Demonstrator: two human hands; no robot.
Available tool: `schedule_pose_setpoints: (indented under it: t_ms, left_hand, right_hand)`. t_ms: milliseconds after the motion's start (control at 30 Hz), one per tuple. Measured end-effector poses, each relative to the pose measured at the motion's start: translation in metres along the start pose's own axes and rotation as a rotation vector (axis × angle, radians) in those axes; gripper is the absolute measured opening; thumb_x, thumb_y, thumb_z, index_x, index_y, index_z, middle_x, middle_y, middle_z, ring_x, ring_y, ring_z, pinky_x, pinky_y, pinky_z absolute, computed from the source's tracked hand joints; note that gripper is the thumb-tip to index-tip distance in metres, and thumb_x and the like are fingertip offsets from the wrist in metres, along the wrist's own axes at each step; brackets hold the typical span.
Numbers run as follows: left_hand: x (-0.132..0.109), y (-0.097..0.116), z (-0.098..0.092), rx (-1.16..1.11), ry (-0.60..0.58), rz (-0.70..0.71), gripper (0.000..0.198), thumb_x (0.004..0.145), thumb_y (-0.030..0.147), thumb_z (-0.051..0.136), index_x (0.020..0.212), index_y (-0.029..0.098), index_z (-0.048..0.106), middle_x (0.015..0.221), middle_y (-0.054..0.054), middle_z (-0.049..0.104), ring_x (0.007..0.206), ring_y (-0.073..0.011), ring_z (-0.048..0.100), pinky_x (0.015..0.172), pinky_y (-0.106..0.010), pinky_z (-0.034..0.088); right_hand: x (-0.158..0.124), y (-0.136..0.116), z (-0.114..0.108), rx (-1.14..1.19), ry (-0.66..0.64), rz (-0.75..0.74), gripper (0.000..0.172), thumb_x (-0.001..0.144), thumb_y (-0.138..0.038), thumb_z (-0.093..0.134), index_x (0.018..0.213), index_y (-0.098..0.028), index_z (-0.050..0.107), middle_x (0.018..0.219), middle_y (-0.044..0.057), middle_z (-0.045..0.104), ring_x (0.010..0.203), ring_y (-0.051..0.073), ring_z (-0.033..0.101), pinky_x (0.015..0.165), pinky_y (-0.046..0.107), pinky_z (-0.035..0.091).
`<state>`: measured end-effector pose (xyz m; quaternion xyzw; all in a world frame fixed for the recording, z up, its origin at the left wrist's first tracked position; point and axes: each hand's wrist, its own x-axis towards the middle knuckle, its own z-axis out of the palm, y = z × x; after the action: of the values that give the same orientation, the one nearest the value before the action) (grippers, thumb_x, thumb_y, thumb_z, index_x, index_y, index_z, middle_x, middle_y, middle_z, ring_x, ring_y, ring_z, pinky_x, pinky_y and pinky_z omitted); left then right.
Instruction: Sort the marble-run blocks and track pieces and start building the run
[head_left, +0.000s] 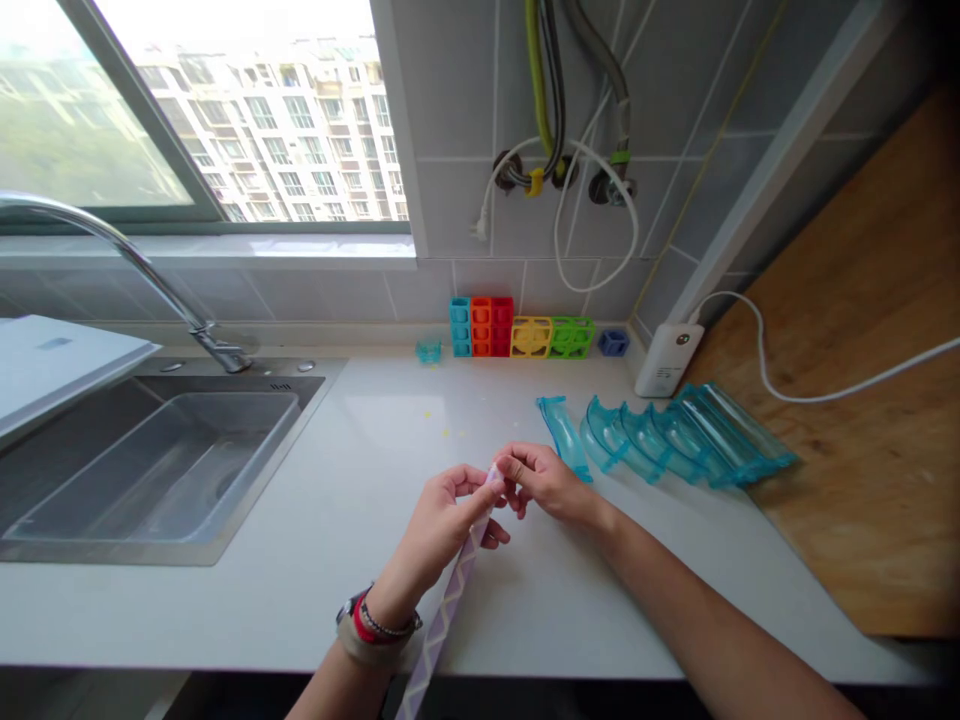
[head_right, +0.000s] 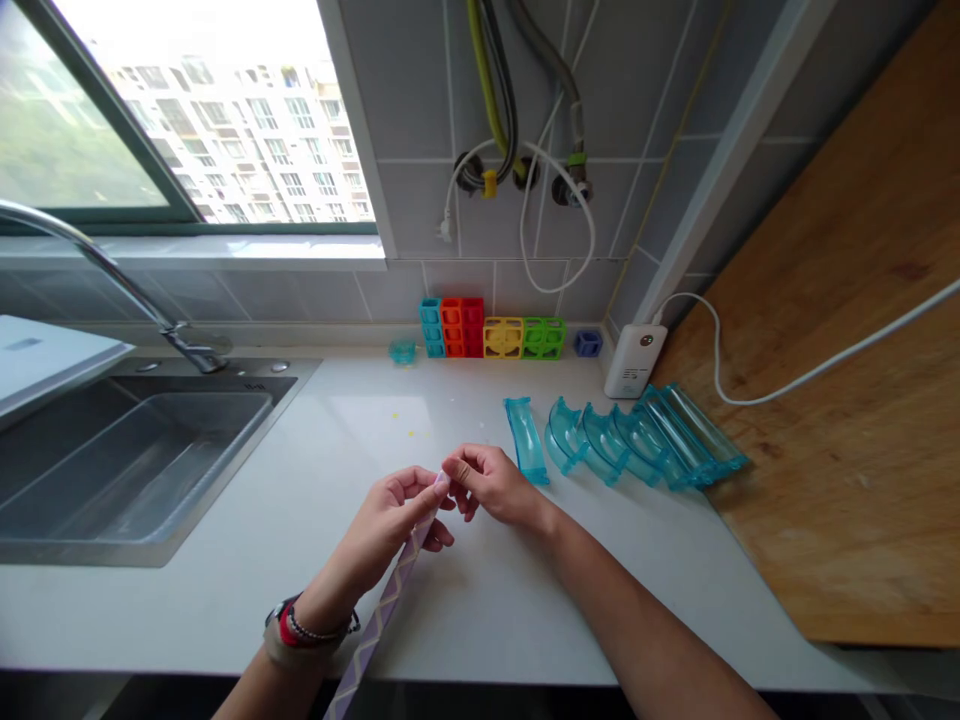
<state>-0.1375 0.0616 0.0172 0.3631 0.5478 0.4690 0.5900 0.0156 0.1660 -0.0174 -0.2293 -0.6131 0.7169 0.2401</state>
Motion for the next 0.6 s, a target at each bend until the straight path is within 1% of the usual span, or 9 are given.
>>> schedule_pose_setpoints:
  t_ms: [133, 267, 333, 433, 533, 600]
  left_hand:
    - [-0.003, -0.0052, -0.004, 0.009, 0.008, 0.02, 0.043, 0.084, 0.054, 0.076, 0.093, 0.014, 0.063, 0.09, -0.008, 0.075, 0.058, -0.0172, 0.074, 0.054, -0.025, 0.056]
    - [-0.0053, -0.0056, -0.006, -0.057, -0.016, -0.032, 0.045, 0.086, 0.056, 0.073, 0.097, 0.014, 0.062, 0.097, -0.01, 0.075, 0.062, -0.0176, 0.075, 0.057, -0.025, 0.058]
    - [-0.0054, -0.005, -0.0053, -0.076, -0.01, -0.038, 0.044, 0.085, 0.055, 0.075, 0.095, 0.013, 0.062, 0.097, -0.01, 0.075, 0.062, -0.0171, 0.075, 0.057, -0.024, 0.057]
    - [-0.005, -0.005, -0.0035, -0.09, 0.016, -0.012, 0.043, 0.082, 0.051, 0.08, 0.092, 0.013, 0.062, 0.091, -0.009, 0.075, 0.061, -0.0174, 0.075, 0.055, -0.023, 0.056]
    - [-0.0046, -0.0062, -0.003, -0.105, 0.015, -0.02, 0.043, 0.079, 0.049, 0.083, 0.092, 0.014, 0.063, 0.091, -0.008, 0.075, 0.063, -0.0181, 0.076, 0.056, -0.024, 0.057]
    - [-0.0046, -0.0073, -0.0033, -0.098, -0.009, -0.041, 0.044, 0.077, 0.049, 0.085, 0.093, 0.013, 0.064, 0.093, -0.009, 0.075, 0.066, -0.0193, 0.077, 0.058, -0.024, 0.058]
  right_hand:
    - [-0.0014, 0.0007, 0.0031, -0.043, -0.028, -0.017, 0.048, 0.091, -0.064, 0.063, 0.092, -0.016, 0.062, 0.07, 0.0, 0.062, 0.054, 0.011, 0.059, 0.049, 0.022, 0.053]
    - [-0.004, -0.0039, 0.0045, -0.119, -0.027, -0.08, 0.045, 0.092, -0.061, 0.063, 0.093, -0.016, 0.062, 0.068, -0.001, 0.062, 0.053, 0.01, 0.057, 0.048, 0.022, 0.052]
    - [-0.0047, -0.006, 0.0052, -0.119, -0.013, -0.062, 0.044, 0.091, -0.06, 0.065, 0.093, -0.016, 0.063, 0.068, -0.001, 0.062, 0.054, 0.011, 0.058, 0.048, 0.023, 0.053]
    - [-0.0051, -0.0065, 0.0057, -0.109, 0.027, -0.004, 0.045, 0.09, -0.062, 0.064, 0.087, -0.017, 0.062, 0.068, 0.0, 0.063, 0.054, 0.013, 0.06, 0.046, 0.024, 0.053]
    - [-0.0057, -0.0053, 0.0039, -0.175, 0.043, -0.002, 0.046, 0.093, -0.061, 0.06, 0.076, -0.018, 0.057, 0.059, -0.003, 0.058, 0.045, 0.01, 0.053, 0.041, 0.021, 0.044]
    - [-0.0063, -0.0054, 0.0022, -0.213, 0.009, -0.009, 0.048, 0.094, -0.06, 0.058, 0.07, -0.019, 0.054, 0.053, -0.004, 0.053, 0.042, 0.008, 0.047, 0.04, 0.021, 0.037]
